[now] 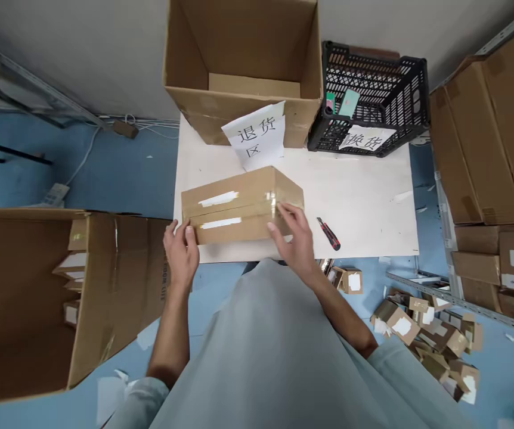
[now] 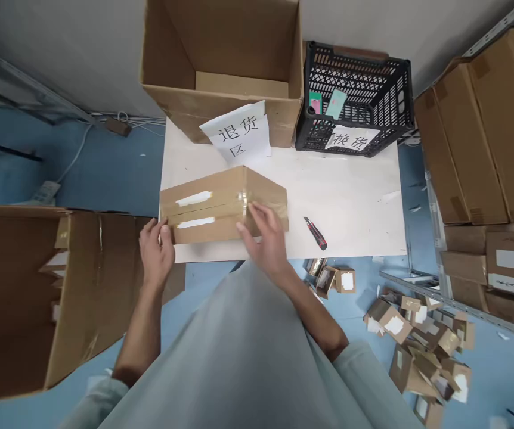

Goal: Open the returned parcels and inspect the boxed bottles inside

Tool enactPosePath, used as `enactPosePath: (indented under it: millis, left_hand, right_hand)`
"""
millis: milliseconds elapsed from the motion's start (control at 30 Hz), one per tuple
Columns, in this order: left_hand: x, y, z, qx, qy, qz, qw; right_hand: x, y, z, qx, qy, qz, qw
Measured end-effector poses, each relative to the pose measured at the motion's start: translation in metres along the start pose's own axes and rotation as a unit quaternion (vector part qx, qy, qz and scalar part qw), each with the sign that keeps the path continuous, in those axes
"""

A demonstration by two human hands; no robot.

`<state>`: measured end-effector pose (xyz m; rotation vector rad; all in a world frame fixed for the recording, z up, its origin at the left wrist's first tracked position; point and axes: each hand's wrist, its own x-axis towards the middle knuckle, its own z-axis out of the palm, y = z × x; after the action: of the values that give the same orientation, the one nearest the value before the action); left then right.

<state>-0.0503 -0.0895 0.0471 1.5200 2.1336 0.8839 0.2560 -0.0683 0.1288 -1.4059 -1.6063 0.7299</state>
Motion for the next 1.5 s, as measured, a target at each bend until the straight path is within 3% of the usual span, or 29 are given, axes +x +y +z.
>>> enactPosePath:
  millis: [133, 233, 333, 500, 633, 833, 967, 1133, 1267, 1400, 1500]
  left_hand:
    - [0.015, -0.013, -0.009, -0.007, -0.007, -0.008, 1.000]
    - [0.017, -0.012, -0.008, -0.023, -0.001, -0.017, 1.000]
    - [0.015, 0.004, 0.004, -0.053, 0.006, -0.040, 0.998]
    - [0.003, 0.047, 0.034, -0.148, -0.021, -0.053, 0.987]
    - [-0.023, 0.057, 0.041, -0.200, -0.024, -0.076, 0.976]
    - [-0.072, 0.023, 0.024, -0.281, -0.099, -0.178, 0.938]
    - [-0.084, 0.021, 0.022, -0.300, -0.145, -0.186, 0.924]
    - [-0.065, 0.038, 0.024, -0.270, -0.136, -0.117, 0.946]
    - [-0.039, 0.046, 0.014, -0.251, -0.125, -0.088, 0.956]
    - [-0.016, 0.041, 0.006, -0.253, -0.133, -0.084, 0.954]
    - [-0.003, 0.026, 0.009, -0.256, -0.160, -0.120, 0.946]
  right_hand:
    - [0.005, -0.019, 0.012, -0.002, -0.041, -0.019, 0.999]
    - [0.012, -0.009, 0.005, -0.006, -0.032, 0.000, 0.999]
    - [0.018, 0.026, -0.012, -0.016, 0.004, 0.039, 0.999]
    - [0.018, 0.110, -0.053, -0.017, 0.072, 0.157, 0.985]
    - [-0.012, 0.144, -0.085, 0.014, 0.043, 0.210, 0.977]
    - [-0.079, 0.137, -0.112, 0.050, 0.013, 0.249, 0.967]
    - [-0.089, 0.131, -0.109, 0.070, 0.023, 0.260, 0.963]
    - [-0.065, 0.121, -0.090, 0.048, 0.067, 0.240, 0.967]
    - [-0.045, 0.110, -0.083, 0.007, 0.086, 0.236, 0.968]
    - [-0.041, 0.106, -0.074, -0.005, 0.093, 0.221, 0.971]
    - [-0.046, 0.108, -0.060, -0.009, 0.094, 0.235, 0.968]
